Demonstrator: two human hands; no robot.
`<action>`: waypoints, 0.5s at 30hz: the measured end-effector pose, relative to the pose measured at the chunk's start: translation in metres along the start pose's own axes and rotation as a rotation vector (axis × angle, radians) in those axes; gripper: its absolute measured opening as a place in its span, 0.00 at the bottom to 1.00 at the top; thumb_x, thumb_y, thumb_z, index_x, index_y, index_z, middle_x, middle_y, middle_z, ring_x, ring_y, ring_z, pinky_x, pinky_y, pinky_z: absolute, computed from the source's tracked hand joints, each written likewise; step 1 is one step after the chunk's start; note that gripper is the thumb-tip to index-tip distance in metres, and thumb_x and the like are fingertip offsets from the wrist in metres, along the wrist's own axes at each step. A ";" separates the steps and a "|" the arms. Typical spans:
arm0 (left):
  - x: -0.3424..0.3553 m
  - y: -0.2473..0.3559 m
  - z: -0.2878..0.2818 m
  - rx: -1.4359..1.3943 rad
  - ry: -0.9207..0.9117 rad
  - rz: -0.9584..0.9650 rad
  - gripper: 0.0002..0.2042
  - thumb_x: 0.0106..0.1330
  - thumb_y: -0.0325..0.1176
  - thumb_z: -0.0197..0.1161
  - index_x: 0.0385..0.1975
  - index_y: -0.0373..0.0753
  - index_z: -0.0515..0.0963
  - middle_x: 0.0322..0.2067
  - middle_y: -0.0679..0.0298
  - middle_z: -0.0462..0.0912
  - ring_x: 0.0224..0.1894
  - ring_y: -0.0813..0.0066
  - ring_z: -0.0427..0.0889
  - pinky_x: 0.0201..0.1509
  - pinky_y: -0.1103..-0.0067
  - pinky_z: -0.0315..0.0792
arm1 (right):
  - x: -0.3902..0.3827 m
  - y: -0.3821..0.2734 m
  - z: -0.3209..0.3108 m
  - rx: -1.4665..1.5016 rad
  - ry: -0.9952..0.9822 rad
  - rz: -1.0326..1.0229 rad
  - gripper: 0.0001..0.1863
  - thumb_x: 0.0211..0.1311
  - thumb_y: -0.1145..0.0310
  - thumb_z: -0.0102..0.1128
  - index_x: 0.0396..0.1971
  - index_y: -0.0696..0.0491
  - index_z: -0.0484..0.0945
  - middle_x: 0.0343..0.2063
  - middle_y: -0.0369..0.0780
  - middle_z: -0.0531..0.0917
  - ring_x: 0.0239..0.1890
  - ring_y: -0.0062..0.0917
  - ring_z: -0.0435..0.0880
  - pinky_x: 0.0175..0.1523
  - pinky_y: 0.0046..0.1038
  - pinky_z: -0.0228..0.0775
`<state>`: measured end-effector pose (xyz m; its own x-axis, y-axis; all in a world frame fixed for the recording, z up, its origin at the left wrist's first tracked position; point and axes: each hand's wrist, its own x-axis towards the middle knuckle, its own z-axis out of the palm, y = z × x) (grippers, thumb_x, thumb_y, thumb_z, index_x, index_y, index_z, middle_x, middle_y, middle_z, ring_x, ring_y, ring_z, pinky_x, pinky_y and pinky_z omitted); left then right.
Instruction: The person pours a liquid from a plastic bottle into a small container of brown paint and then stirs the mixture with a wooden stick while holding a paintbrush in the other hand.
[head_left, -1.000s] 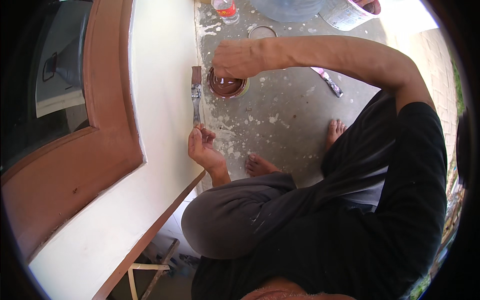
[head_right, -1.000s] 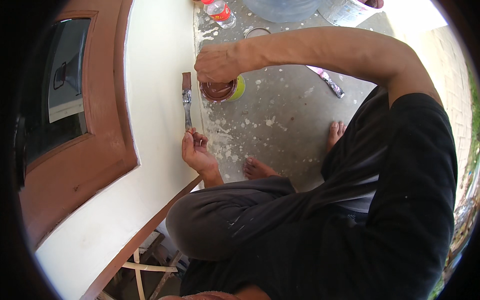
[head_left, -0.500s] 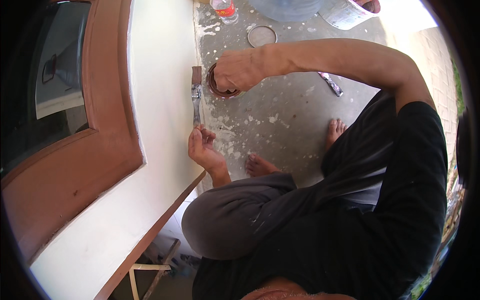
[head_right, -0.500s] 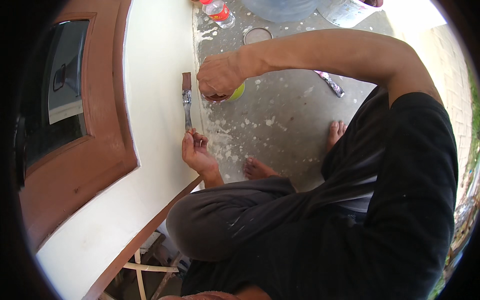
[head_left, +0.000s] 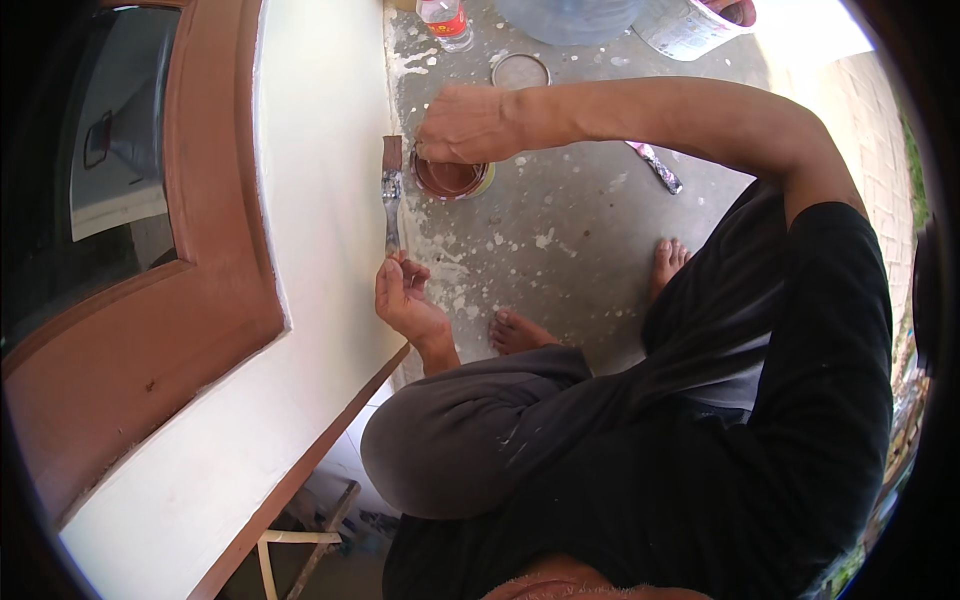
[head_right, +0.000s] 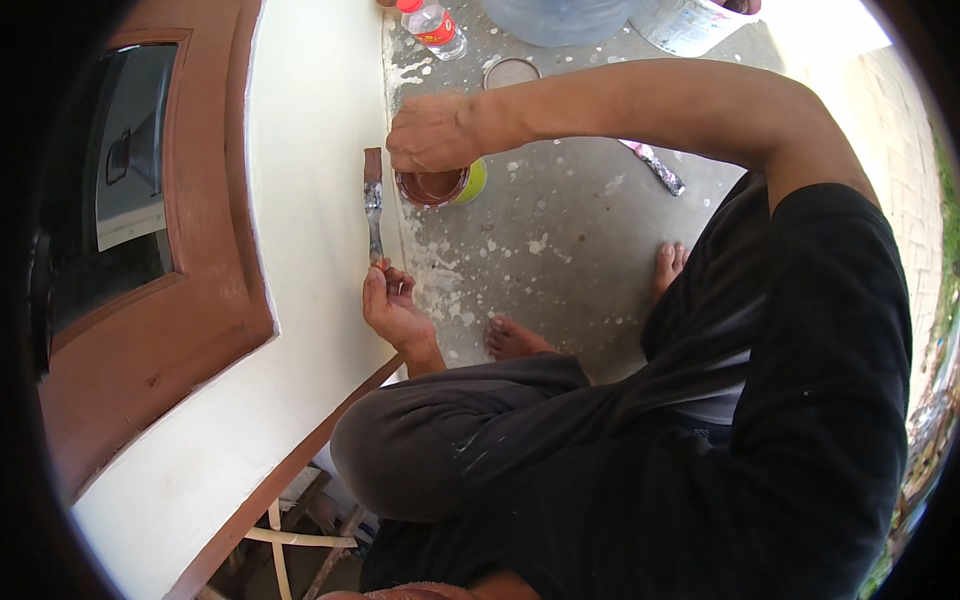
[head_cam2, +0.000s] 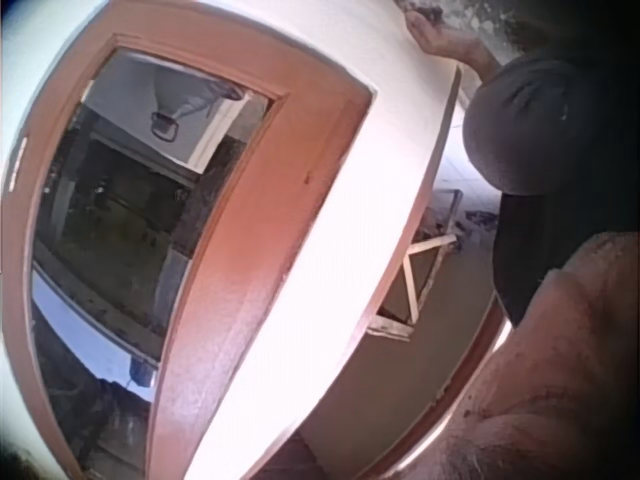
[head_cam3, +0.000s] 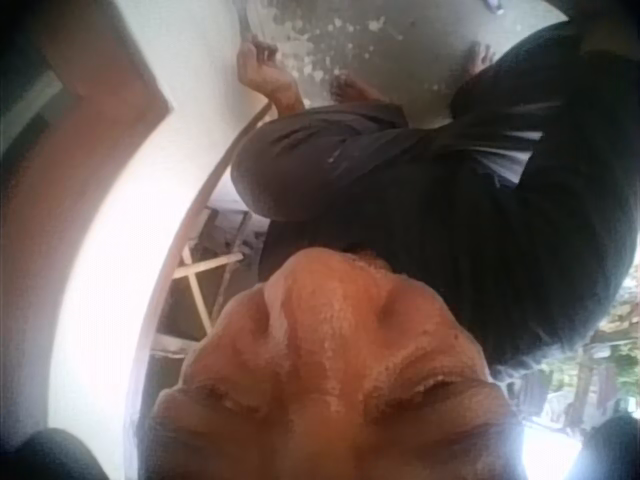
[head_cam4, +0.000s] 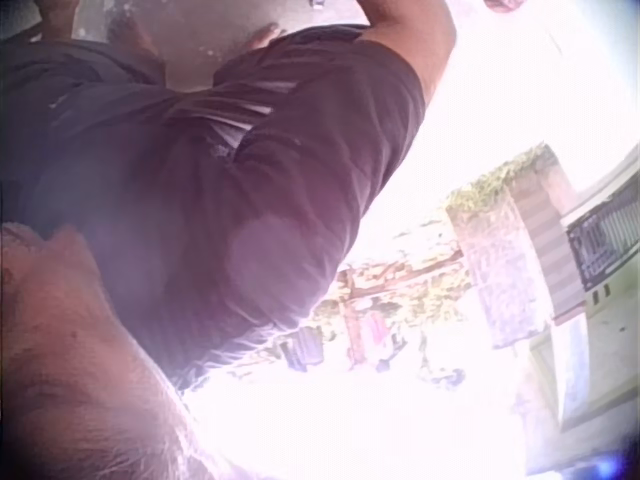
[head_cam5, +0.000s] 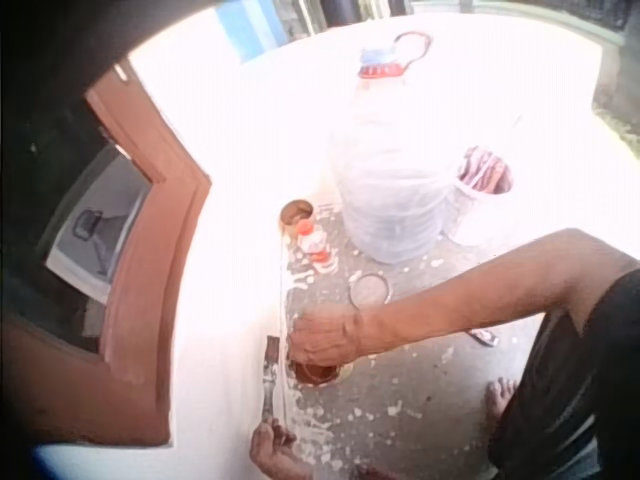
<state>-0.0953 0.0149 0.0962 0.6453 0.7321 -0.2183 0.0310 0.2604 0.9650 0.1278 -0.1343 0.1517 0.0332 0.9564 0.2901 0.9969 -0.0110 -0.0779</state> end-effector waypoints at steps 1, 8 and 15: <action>0.001 -0.001 0.000 -0.004 -0.004 -0.001 0.11 0.68 0.36 0.55 0.37 0.34 0.77 0.34 0.63 0.80 0.29 0.80 0.75 0.32 0.81 0.69 | 0.000 -0.002 0.005 0.013 0.083 -0.007 0.07 0.48 0.72 0.56 0.16 0.57 0.78 0.19 0.44 0.81 0.27 0.38 0.82 0.31 0.36 0.72; 0.001 0.000 0.001 -0.024 -0.019 -0.005 0.10 0.68 0.35 0.55 0.37 0.34 0.78 0.35 0.62 0.80 0.29 0.80 0.76 0.32 0.82 0.70 | 0.000 0.008 -0.006 -0.021 -0.101 0.006 0.07 0.49 0.71 0.56 0.18 0.57 0.79 0.22 0.43 0.81 0.28 0.38 0.82 0.32 0.37 0.73; 0.001 0.000 0.001 -0.023 -0.026 -0.021 0.09 0.67 0.35 0.55 0.38 0.36 0.76 0.35 0.64 0.80 0.28 0.81 0.74 0.33 0.83 0.68 | 0.002 0.003 -0.005 0.052 -0.211 -0.031 0.07 0.50 0.70 0.56 0.20 0.57 0.79 0.24 0.44 0.82 0.30 0.38 0.83 0.34 0.36 0.74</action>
<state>-0.0938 0.0154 0.0961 0.6646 0.7096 -0.2340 0.0272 0.2900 0.9566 0.1312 -0.1338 0.1573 -0.0185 0.9960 0.0874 0.9920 0.0292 -0.1226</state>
